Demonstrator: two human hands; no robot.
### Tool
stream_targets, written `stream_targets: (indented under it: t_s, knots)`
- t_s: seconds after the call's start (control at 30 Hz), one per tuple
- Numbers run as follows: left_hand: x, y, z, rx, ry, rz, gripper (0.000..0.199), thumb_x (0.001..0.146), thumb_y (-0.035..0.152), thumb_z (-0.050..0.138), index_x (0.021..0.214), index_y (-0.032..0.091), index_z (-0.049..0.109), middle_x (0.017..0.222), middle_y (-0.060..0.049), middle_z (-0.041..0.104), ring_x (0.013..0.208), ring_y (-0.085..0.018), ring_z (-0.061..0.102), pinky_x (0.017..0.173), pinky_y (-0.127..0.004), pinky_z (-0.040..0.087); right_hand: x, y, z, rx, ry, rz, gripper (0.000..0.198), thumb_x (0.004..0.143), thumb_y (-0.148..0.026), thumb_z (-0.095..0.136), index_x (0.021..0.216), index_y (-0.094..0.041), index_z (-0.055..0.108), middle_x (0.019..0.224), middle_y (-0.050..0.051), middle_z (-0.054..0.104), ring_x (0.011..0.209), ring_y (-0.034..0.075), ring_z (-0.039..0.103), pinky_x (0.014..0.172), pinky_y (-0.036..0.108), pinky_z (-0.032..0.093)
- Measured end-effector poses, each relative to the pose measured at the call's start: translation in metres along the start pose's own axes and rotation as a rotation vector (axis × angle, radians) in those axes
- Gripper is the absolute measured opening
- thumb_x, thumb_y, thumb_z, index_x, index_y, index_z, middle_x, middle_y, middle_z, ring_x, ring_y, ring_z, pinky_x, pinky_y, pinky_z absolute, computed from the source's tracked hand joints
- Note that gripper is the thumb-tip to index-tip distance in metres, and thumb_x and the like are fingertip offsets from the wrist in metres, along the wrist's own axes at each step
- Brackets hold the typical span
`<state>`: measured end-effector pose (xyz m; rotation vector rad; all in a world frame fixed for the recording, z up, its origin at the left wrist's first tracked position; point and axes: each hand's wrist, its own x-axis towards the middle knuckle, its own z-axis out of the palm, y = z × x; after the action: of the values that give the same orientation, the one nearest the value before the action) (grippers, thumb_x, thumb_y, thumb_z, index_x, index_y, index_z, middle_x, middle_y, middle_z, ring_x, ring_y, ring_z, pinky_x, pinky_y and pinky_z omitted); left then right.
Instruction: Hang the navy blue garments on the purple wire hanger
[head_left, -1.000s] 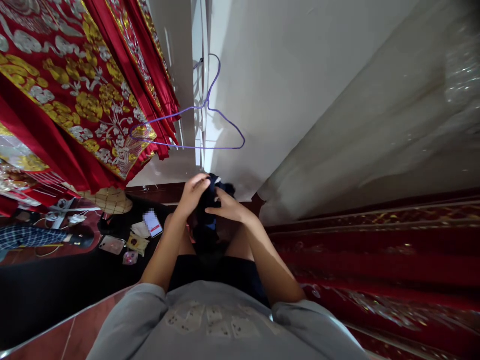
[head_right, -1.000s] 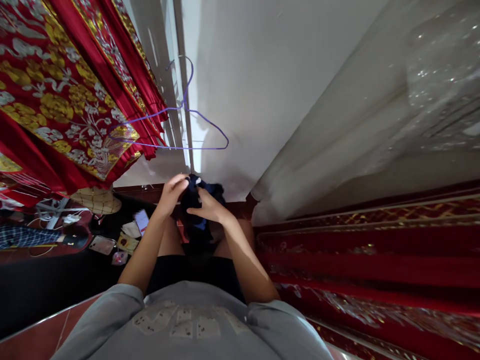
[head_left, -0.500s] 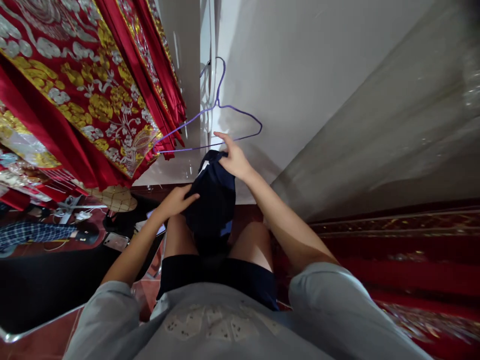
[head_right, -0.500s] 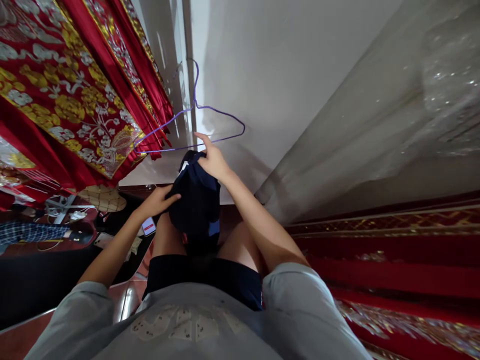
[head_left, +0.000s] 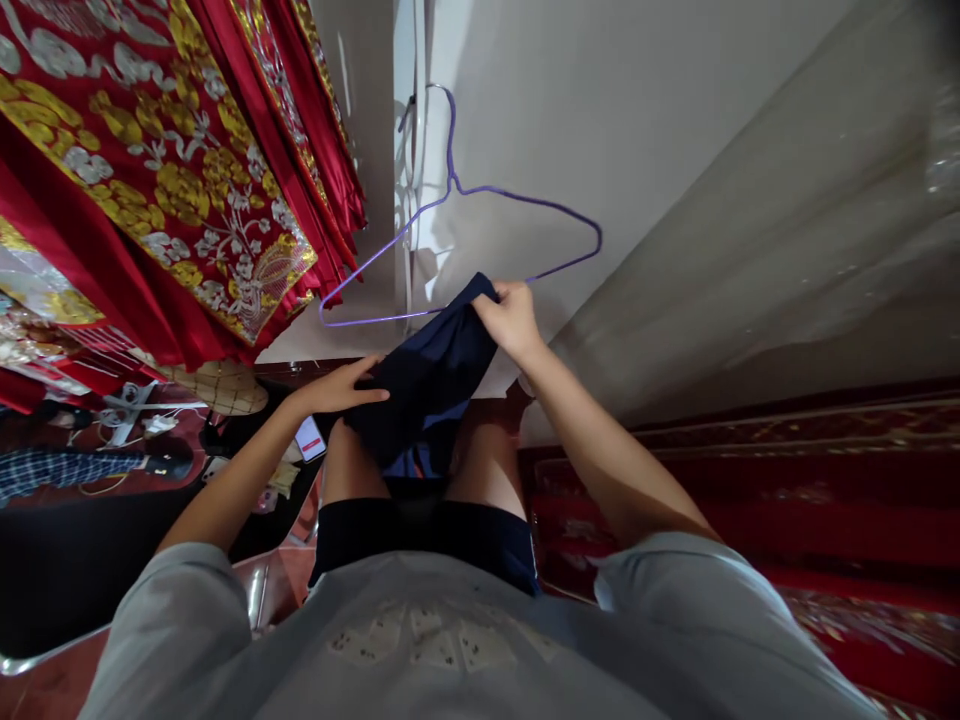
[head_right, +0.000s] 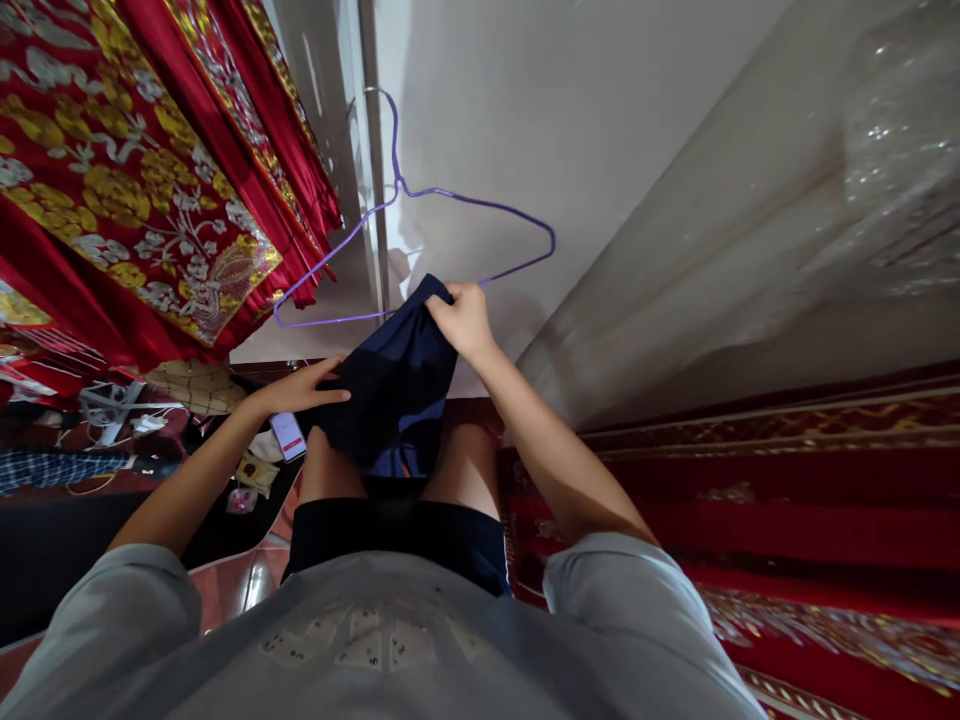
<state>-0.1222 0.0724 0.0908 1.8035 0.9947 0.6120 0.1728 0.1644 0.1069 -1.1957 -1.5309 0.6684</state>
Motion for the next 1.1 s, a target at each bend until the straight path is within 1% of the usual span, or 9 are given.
stream_targets:
  t_s: [0.1,0.17,0.23,0.33,0.47,0.67,0.77,0.9,1.1]
  knots:
    - [-0.001,-0.010,-0.017,0.145,-0.048,-0.083,0.043,0.078,0.033,0.079,0.119,0.024,0.071,0.120,-0.008,0.074,0.113,-0.027,0.068,0.102,-0.037,0.050,0.000,0.001,-0.014,-0.067,0.051,-0.026,0.043,0.078,-0.020,0.065,0.050,-0.021,0.032,0.050,-0.005,0.025,0.054,0.010,0.027,0.048,0.025,0.024]
    - [-0.004,-0.012,-0.040,0.280,-0.003,-0.150,0.021,0.076,0.026,0.078,0.096,0.023,0.075,0.094,-0.005,0.076,0.089,-0.024,0.070,0.092,-0.033,0.051,0.000,0.001,-0.022,-0.109,0.069,-0.033,0.043,0.077,-0.018,0.067,0.050,-0.021,0.034,0.050,-0.005,0.025,0.055,0.010,0.028,0.049,0.026,0.027]
    - [-0.007,-0.007,-0.065,0.367,0.132,-0.168,0.005,0.075,0.019,0.075,0.076,0.023,0.071,0.071,0.000,0.069,0.069,-0.020,0.065,0.082,-0.029,0.050,0.001,0.001,-0.026,-0.136,0.075,-0.029,0.042,0.076,-0.017,0.068,0.051,-0.021,0.035,0.050,-0.005,0.026,0.055,0.010,0.029,0.049,0.026,0.030]
    - [-0.005,0.016,-0.089,0.366,0.430,-0.057,0.009,0.080,0.014,0.071,0.074,0.021,0.069,0.069,0.001,0.066,0.072,-0.019,0.065,0.083,-0.027,0.050,0.001,0.002,-0.027,-0.136,0.080,-0.006,0.045,0.078,-0.017,0.069,0.051,-0.022,0.032,0.052,-0.005,0.025,0.054,0.010,0.028,0.050,0.026,0.034]
    - [0.011,0.052,-0.078,0.384,0.654,0.177,0.009,0.090,0.015,0.060,0.093,0.019,0.068,0.098,-0.005,0.072,0.104,-0.022,0.067,0.101,-0.032,0.049,-0.004,0.005,-0.012,-0.087,0.066,0.014,0.045,0.078,-0.017,0.067,0.052,-0.023,0.031,0.053,-0.005,0.028,0.053,0.010,0.031,0.050,0.025,0.034]
    - [0.050,0.064,-0.042,0.605,0.632,0.343,0.037,0.096,0.010,0.043,0.127,0.022,0.058,0.114,-0.007,0.070,0.110,-0.019,0.065,0.106,-0.034,0.048,-0.017,0.004,0.014,-0.042,0.008,0.001,0.033,0.081,-0.028,0.063,0.055,-0.023,0.043,0.056,-0.001,0.045,0.056,0.016,0.047,0.053,0.030,0.044]
    - [0.062,0.058,-0.044,0.622,0.643,0.355,0.036,0.094,0.006,0.041,0.119,0.020,0.064,0.107,-0.008,0.071,0.104,-0.020,0.066,0.106,-0.036,0.049,-0.015,0.002,-0.003,-0.108,0.091,-0.132,0.015,0.078,-0.032,0.070,0.087,-0.020,0.067,0.090,0.008,0.070,0.087,0.027,0.067,0.078,0.040,0.057]
    - [0.065,0.052,-0.053,0.639,0.754,0.356,0.031,0.096,0.008,0.041,0.106,0.021,0.068,0.105,-0.009,0.067,0.104,-0.022,0.065,0.104,-0.039,0.051,-0.003,0.001,-0.049,-0.135,0.309,-0.170,0.061,0.074,-0.024,0.077,0.133,-0.017,0.063,0.141,0.020,0.061,0.121,0.032,0.064,0.095,0.043,0.055]
    - [0.066,0.049,-0.066,0.595,0.966,0.383,0.017,0.103,0.033,0.052,0.112,0.025,0.064,0.114,-0.008,0.064,0.120,-0.026,0.062,0.113,-0.045,0.046,0.015,-0.006,-0.103,0.116,0.210,0.173,0.021,0.061,-0.018,0.091,0.071,-0.015,0.072,0.076,0.009,0.074,0.065,0.018,0.064,0.069,0.037,0.054]
